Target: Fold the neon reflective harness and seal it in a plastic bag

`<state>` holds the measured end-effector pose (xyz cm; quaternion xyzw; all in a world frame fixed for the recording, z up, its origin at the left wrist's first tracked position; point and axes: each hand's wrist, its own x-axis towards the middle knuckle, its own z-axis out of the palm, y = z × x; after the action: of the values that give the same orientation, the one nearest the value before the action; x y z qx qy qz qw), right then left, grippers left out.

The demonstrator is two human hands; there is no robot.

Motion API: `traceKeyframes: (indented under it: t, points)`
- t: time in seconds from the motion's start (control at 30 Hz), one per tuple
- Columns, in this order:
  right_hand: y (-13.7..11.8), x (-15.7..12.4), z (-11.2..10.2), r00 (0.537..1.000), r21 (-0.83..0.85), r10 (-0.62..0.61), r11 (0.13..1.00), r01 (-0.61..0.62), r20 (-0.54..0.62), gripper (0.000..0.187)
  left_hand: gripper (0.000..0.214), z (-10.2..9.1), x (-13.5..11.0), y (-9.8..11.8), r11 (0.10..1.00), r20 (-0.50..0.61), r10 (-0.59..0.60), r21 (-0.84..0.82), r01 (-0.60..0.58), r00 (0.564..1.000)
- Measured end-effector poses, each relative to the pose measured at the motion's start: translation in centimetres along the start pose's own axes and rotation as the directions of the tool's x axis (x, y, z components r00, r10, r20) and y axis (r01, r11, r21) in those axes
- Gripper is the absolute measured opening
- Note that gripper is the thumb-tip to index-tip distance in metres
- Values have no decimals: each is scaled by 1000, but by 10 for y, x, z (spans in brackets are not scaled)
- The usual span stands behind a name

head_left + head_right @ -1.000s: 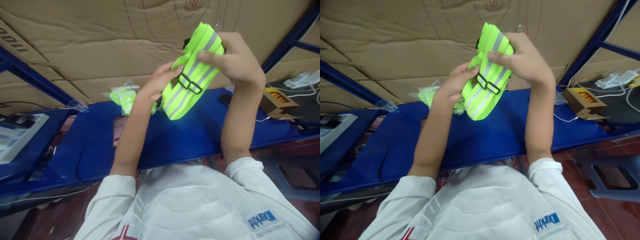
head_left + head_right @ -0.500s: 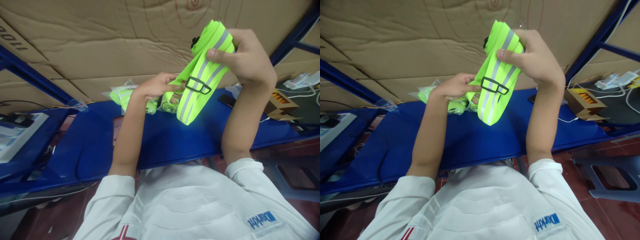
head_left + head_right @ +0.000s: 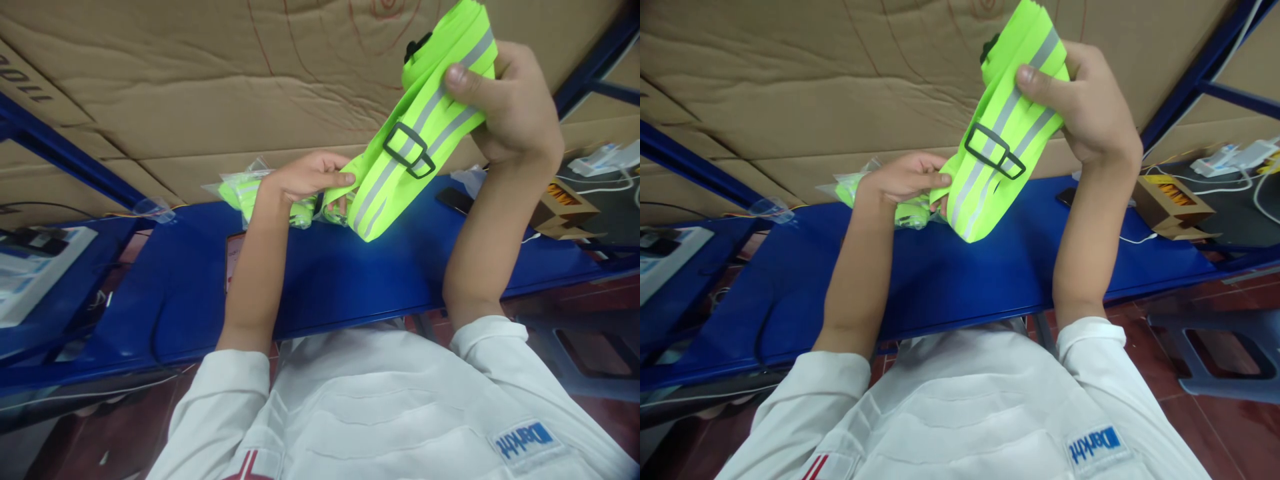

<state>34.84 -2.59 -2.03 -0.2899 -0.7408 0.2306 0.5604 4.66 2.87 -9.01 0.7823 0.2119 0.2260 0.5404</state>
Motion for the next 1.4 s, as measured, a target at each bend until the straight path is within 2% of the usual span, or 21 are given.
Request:
traceKeyframes:
  t: [0.1,0.17,0.27,0.33,0.43,0.53,0.6,0.67,0.73,0.83,0.87,0.93,1.03,1.1,1.2,1.3,1.4]
  points:
    - [5,2,-2,1000,1,26,1000,-26,-17,41,51,-1,5,-3,990,-6,-23,140,24,1000]
    - [12,4,-2,999,-4,54,999,-54,-3,37,52,2,10,-4,986,-12,1,169,1,1000]
    - [17,7,2,995,-8,85,996,-85,47,36,74,8,12,-5,998,0,59,2,-59,998]
    - [13,7,7,992,-13,92,996,-91,91,39,81,7,9,-5,988,-11,107,-114,-108,994]
    - [3,6,16,989,-24,95,995,-93,112,36,79,-2,3,-3,980,-114,140,-123,-154,984]
    - [-9,4,24,986,-105,115,989,-103,118,27,80,-3,2,3,963,-257,244,-50,-265,935]
    - [-15,4,30,982,-199,116,976,-86,147,23,78,8,7,8,931,-290,336,-39,-362,896]
    - [-24,3,36,979,-308,96,951,-36,181,20,75,25,17,10,922,-296,351,-56,-383,888]
    - [-33,0,40,974,-410,78,912,17,214,16,72,43,29,7,947,-321,277,-71,-314,906]
    - [-46,-3,44,968,-487,75,872,52,238,18,55,61,40,-2,976,-355,154,-93,-199,922]
    - [-48,-4,45,963,-491,92,870,46,253,19,52,63,40,-3,977,-333,131,-114,-178,934]
    - [-50,-5,46,962,-489,96,871,43,256,19,57,65,38,-4,971,-216,120,-176,-159,969]
    - [-48,-4,44,983,-477,18,876,73,182,22,69,64,33,0,958,-37,153,-239,-157,988]
    - [-46,-4,40,989,-460,-24,883,89,144,23,63,61,31,2,965,-24,155,-209,-156,988]
    - [-43,-5,34,982,-451,8,889,79,186,18,47,49,27,4,987,-50,122,-95,-126,991]
    - [-34,-4,33,976,-361,109,932,-34,188,19,46,33,18,8,994,20,96,-47,-95,995]
    - [-18,1,40,953,-66,235,972,-227,190,33,42,26,7,18,997,98,62,-57,-56,993]
